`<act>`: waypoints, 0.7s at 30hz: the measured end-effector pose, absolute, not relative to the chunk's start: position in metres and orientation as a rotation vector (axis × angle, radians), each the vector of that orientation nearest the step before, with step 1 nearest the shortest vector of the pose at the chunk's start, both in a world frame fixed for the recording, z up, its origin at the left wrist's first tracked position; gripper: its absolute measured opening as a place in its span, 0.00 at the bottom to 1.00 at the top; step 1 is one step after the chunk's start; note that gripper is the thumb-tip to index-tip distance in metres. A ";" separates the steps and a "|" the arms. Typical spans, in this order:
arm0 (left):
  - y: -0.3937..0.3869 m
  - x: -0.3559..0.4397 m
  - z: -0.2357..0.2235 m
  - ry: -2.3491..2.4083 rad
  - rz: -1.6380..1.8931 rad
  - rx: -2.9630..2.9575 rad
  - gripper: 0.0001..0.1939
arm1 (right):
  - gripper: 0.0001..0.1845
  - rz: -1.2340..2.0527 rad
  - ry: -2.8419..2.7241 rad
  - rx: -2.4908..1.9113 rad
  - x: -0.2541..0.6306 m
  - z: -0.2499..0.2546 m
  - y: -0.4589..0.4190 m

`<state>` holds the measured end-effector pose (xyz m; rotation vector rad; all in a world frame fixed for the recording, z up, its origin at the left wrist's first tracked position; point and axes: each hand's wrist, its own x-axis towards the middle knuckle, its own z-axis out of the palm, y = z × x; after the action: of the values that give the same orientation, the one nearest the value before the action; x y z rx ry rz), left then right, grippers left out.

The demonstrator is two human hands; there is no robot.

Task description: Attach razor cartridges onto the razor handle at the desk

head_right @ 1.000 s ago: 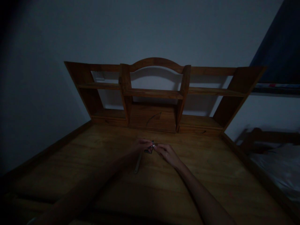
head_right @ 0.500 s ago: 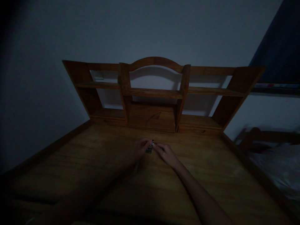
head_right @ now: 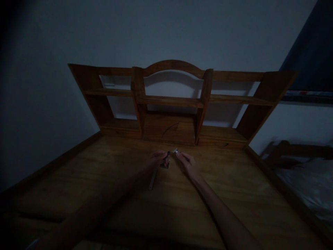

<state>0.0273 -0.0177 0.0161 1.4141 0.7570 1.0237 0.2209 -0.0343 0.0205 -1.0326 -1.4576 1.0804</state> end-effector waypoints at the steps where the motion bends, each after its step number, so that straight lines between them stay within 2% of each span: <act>1: -0.020 0.027 0.016 0.801 1.017 1.529 0.21 | 0.19 1.079 -1.399 -1.027 0.223 0.020 -0.032; 8: -0.029 0.031 0.011 0.975 0.831 2.356 0.07 | 0.18 1.150 -1.210 -0.976 0.227 0.010 -0.021; 13: -0.020 0.015 0.015 1.439 1.045 2.236 0.15 | 0.19 1.166 -1.263 -1.000 0.225 0.010 -0.024; 16: -0.019 0.004 0.016 1.773 0.917 2.087 0.19 | 0.19 1.171 -1.302 -1.005 0.225 0.012 -0.028; 21: -0.023 0.003 0.008 1.777 0.722 2.134 0.15 | 0.18 1.190 -1.323 -1.027 0.225 0.015 -0.031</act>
<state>0.0029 -0.0233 0.0078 2.1342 1.7773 0.7221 0.2254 -0.0310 0.0149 -1.0267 -1.3227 1.1896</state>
